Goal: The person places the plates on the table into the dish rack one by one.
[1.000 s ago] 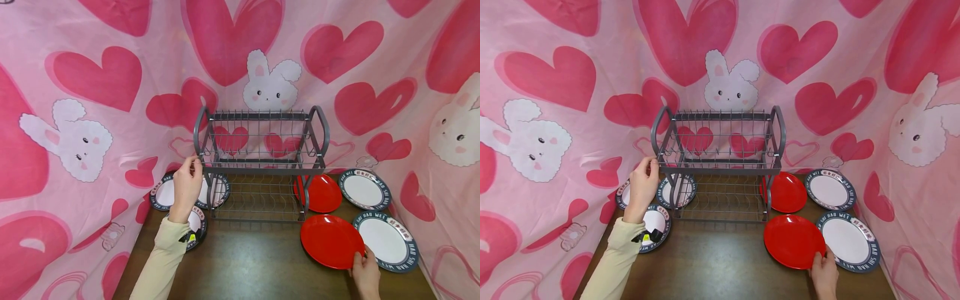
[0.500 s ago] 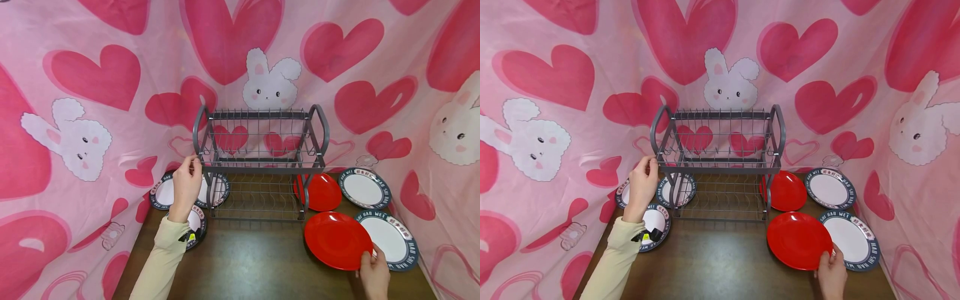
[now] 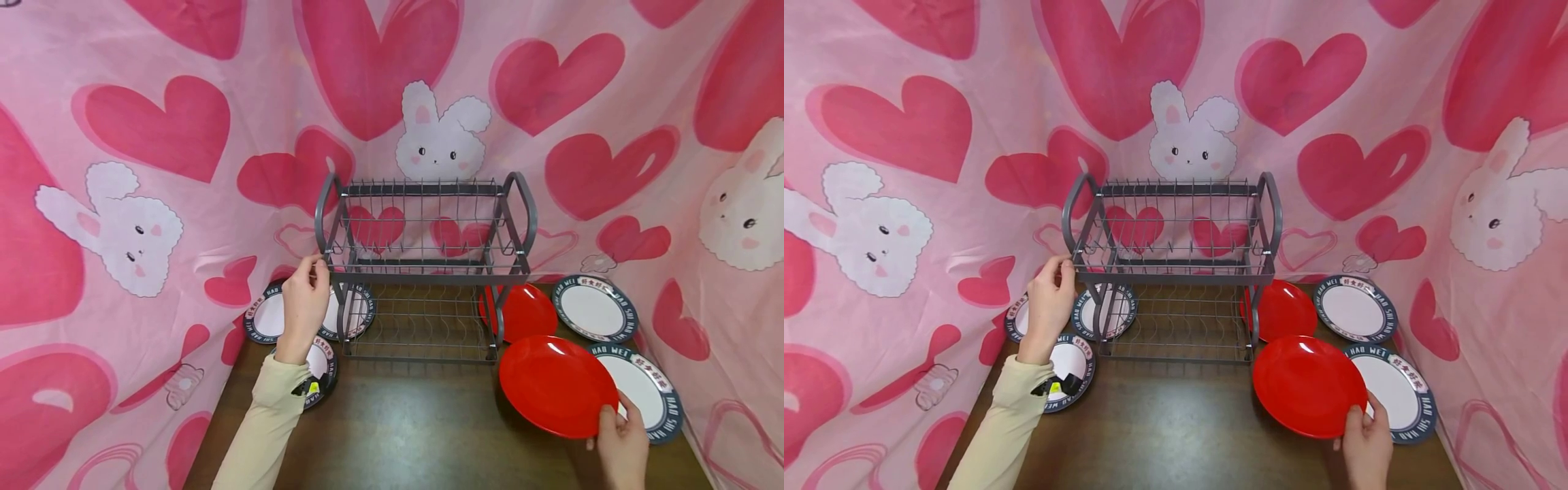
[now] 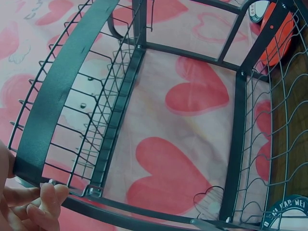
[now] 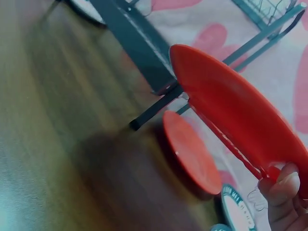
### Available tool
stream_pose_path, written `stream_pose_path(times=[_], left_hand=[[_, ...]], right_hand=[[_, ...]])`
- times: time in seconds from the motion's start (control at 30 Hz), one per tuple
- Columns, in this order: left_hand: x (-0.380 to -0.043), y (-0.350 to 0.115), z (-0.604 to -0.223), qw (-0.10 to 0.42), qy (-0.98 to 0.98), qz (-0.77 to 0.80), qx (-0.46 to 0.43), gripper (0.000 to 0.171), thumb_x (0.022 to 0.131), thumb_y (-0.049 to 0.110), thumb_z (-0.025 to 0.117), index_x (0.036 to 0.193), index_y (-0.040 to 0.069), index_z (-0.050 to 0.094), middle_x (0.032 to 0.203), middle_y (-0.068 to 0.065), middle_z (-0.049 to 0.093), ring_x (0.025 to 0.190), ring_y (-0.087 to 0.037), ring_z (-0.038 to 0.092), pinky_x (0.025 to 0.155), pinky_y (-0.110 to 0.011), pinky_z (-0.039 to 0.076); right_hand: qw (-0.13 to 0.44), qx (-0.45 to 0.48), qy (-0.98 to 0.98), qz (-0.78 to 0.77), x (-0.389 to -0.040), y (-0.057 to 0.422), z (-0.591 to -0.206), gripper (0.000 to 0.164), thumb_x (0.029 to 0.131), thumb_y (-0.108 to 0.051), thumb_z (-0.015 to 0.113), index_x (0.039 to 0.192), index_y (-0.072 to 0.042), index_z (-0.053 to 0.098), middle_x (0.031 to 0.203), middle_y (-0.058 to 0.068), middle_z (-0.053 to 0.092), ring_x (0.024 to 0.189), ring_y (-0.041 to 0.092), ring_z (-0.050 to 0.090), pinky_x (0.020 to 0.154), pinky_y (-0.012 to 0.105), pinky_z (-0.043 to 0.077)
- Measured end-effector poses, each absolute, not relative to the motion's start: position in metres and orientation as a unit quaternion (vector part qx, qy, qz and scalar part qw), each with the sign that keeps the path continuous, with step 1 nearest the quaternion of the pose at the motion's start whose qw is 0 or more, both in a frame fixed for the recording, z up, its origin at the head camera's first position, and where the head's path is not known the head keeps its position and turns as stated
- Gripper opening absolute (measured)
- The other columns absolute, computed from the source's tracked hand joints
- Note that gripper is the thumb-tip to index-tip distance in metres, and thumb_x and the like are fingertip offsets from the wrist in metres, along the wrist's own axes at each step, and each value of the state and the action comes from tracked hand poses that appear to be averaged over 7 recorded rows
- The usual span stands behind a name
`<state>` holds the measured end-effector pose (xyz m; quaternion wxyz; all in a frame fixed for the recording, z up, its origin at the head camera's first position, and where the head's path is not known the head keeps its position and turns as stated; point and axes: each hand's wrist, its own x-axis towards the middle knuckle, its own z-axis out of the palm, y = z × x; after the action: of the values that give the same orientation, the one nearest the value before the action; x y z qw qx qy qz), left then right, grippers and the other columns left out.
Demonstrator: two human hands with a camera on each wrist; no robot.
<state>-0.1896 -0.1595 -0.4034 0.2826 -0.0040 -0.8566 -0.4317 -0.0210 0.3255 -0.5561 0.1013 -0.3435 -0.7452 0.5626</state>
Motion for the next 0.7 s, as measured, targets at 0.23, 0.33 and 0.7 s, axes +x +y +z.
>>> stream_pose_path(times=[0.23, 0.33, 0.7], left_hand=[[-0.189, -0.16, -0.404, 0.287, -0.856, -0.43, -0.005, 0.03, 0.106, 0.019, 0.051, 0.118, 0.0, 0.072, 0.085, -0.015, 0.071, 0.075, -0.03, 0.065, 0.067, -0.042, 0.047], [-0.189, -0.16, -0.404, 0.286, -0.855, -0.432, -0.004, 0.03, 0.106, 0.019, 0.052, 0.117, 0.001, 0.072, 0.085, -0.015, 0.071, 0.074, -0.03, 0.064, 0.067, -0.041, 0.047], [-0.189, -0.161, -0.404, 0.286, -0.854, -0.434, -0.005, 0.029, 0.106, 0.018, 0.052, 0.117, 0.001, 0.072, 0.085, -0.016, 0.072, 0.075, -0.032, 0.065, 0.067, -0.042, 0.048]], right_hand=[[0.129, -0.349, -0.714, 0.593, -0.022, 0.324, -0.542, 0.057, 0.106, -0.024, 0.044, 0.159, -0.005, 0.034, 0.062, -0.007, 0.058, 0.039, 0.022, 0.046, 0.042, 0.027, 0.042], [0.136, -0.348, -0.714, 0.592, -0.023, 0.323, -0.536, 0.056, 0.106, -0.024, 0.045, 0.159, -0.006, 0.036, 0.061, -0.006, 0.057, 0.039, 0.022, 0.046, 0.042, 0.027, 0.042], [0.189, -0.324, -0.667, 0.644, -0.021, 0.318, -0.517, 0.038, 0.106, -0.016, 0.051, 0.144, -0.019, 0.05, 0.06, -0.005, 0.058, 0.036, 0.018, 0.044, 0.04, 0.024, 0.04]])
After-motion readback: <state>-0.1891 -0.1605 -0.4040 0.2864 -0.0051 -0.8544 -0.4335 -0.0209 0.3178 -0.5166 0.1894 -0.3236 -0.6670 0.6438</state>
